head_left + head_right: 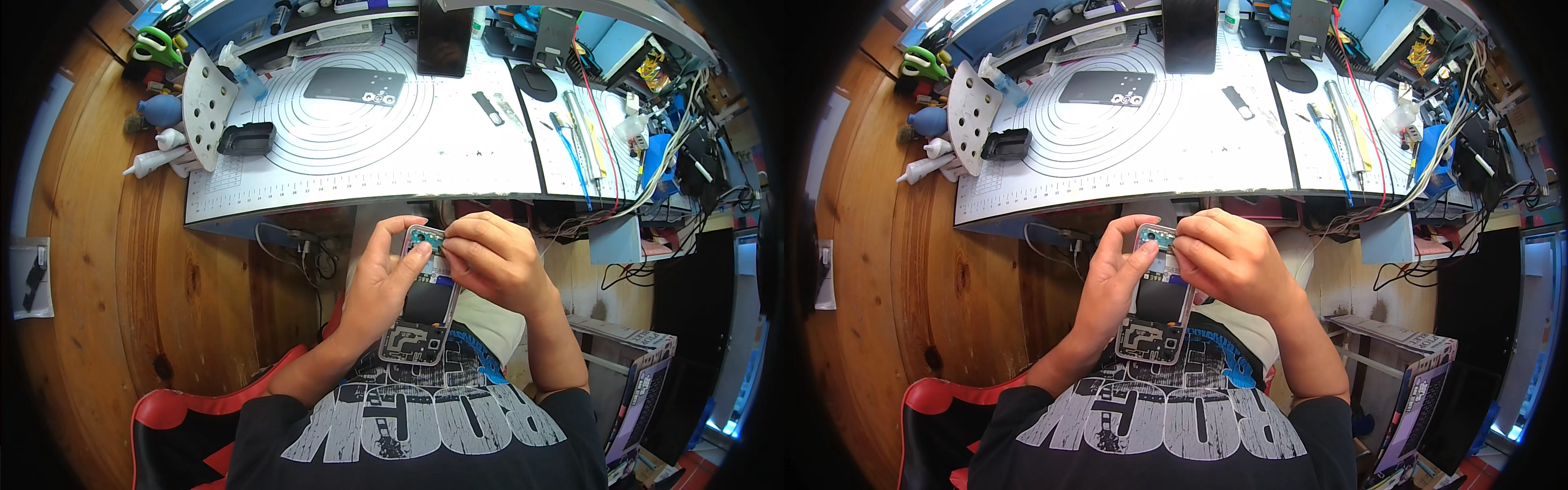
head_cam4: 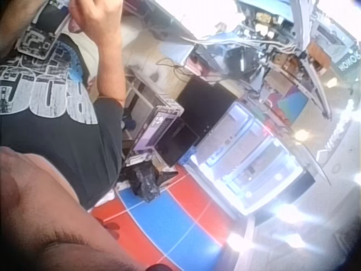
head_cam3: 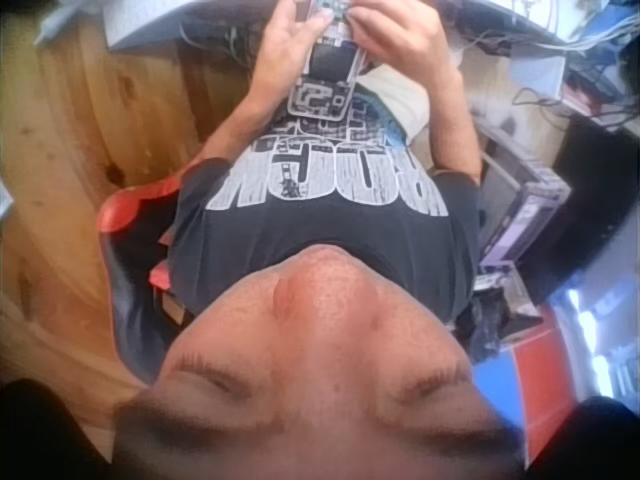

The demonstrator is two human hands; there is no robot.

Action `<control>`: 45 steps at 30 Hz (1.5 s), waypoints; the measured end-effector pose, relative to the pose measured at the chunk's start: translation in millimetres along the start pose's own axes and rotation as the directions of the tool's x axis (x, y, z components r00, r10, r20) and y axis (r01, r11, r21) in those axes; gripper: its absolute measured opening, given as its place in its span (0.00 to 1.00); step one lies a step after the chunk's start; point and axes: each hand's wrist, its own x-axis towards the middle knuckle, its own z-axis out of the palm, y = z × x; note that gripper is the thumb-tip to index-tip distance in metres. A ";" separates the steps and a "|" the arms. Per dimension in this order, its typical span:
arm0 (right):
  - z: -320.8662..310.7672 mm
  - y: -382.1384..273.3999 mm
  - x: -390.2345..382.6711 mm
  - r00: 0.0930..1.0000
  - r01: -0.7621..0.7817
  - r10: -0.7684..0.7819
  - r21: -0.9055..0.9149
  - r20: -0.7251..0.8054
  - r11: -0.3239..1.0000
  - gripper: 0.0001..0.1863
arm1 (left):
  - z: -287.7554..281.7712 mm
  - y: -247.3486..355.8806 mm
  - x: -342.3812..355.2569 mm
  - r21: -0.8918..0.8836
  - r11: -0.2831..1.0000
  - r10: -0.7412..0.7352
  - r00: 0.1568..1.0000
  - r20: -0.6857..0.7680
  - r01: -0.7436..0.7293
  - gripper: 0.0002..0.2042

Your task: The person removes a small internal component from a phone with tweezers, cleans it with a brush and liquid, and then reinstalls the component into the phone chassis.

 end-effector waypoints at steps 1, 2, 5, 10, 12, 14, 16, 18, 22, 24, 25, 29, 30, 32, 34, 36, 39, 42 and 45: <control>0.4 0.2 -0.1 1.000 -0.001 0.001 0.001 0.000 1.000 0.12 | -0.4 -0.1 0.1 0.002 1.000 -0.004 1.000 0.001 0.004 0.17; 0.7 0.7 0.1 1.000 -0.013 0.013 0.013 -0.008 1.000 0.12 | -0.7 -0.1 0.4 0.004 1.000 -0.008 1.000 0.002 0.008 0.16; 2.6 -0.4 -0.4 0.998 -0.049 0.050 0.028 -0.035 0.998 0.12 | 3.4 -2.1 4.0 -0.055 0.997 0.050 0.998 -0.049 -0.053 0.17; 14.4 -4.5 -7.6 0.983 -0.123 0.127 0.037 -0.129 0.992 0.13 | 2.8 1.9 7.0 -0.121 0.992 0.029 0.999 -0.040 -0.034 0.17; 19.1 -10.8 -9.4 0.955 -0.209 0.230 0.125 -0.190 0.970 0.15 | 2.1 3.9 7.3 -0.148 0.988 0.028 0.999 -0.043 -0.034 0.17; 22.4 -13.1 -13.0 0.951 -0.215 0.233 0.110 -0.205 0.970 0.16 | 0.9 5.8 7.2 -0.132 0.990 0.035 0.998 -0.052 -0.042 0.17; 23.5 -17.7 -15.3 0.946 -0.222 0.237 0.092 -0.221 0.971 0.16 | 0.9 7.0 8.7 -0.119 0.991 0.049 0.997 -0.053 -0.056 0.17; 22.8 -24.3 -15.4 0.922 -0.291 0.317 0.144 -0.222 0.946 0.16 | 1.7 8.7 10.5 -0.108 0.992 0.064 0.997 -0.051 -0.069 0.17; 25.5 -30.4 -12.1 0.913 -0.334 0.359 0.151 -0.196 0.931 0.15 | 0.8 7.3 11.4 -0.097 0.991 0.086 0.994 -0.066 -0.092 0.17; 26.5 -31.0 -12.9 0.906 -0.360 0.392 0.197 -0.161 0.912 0.15 | 1.3 7.2 11.9 -0.089 0.991 0.099 0.993 -0.064 -0.105 0.17; 27.2 -31.4 -13.1 0.907 -0.358 0.390 0.199 -0.159 0.912 0.15 | 0.8 7.8 11.3 -0.093 0.990 0.102 0.993 -0.061 -0.107 0.17; 28.7 -31.7 -15.9 0.880 -0.394 0.460 0.354 -0.121 0.848 0.16 | 0.0 9.5 9.2 -0.117 0.989 0.089 0.995 -0.052 -0.095 0.17; 29.1 -31.2 -16.8 0.880 -0.389 0.460 0.379 -0.116 0.839 0.16 | -0.3 9.1 9.4 -0.117 0.989 0.089 0.995 -0.052 -0.095 0.17; 29.9 -31.0 -17.6 0.883 -0.389 0.457 0.371 -0.111 0.843 0.16 | -0.4 8.8 9.4 -0.094 0.990 0.105 0.993 -0.053 -0.110 0.18; 29.8 -31.2 -17.7 0.885 -0.390 0.453 0.362 -0.107 0.847 0.16 | 1.0 9.8 9.1 -0.109 0.987 0.112 0.992 -0.059 -0.118 0.18; 28.5 -31.8 -17.5 0.906 -0.346 0.396 0.278 -0.151 0.896 0.15 | 1.7 10.0 9.2 -0.132 0.984 0.113 0.991 -0.065 -0.121 0.18; 24.3 -38.0 -23.4 0.914 -0.269 0.300 0.145 -0.275 0.952 0.14 | 2.5 10.2 10.3 -0.157 0.980 0.117 0.991 -0.057 -0.125 0.17; 10.1 -51.9 -17.5 0.935 -0.139 0.253 0.402 -0.248 0.905 0.04 | 0.5 9.3 9.4 -0.148 0.981 0.118 0.990 -0.078 -0.129 0.17; 2.1 -58.0 -10.2 0.960 -0.181 0.275 0.645 -0.048 0.742 0.15 | 0.4 6.3 10.0 -0.133 0.981 0.134 0.989 -0.068 -0.142 0.17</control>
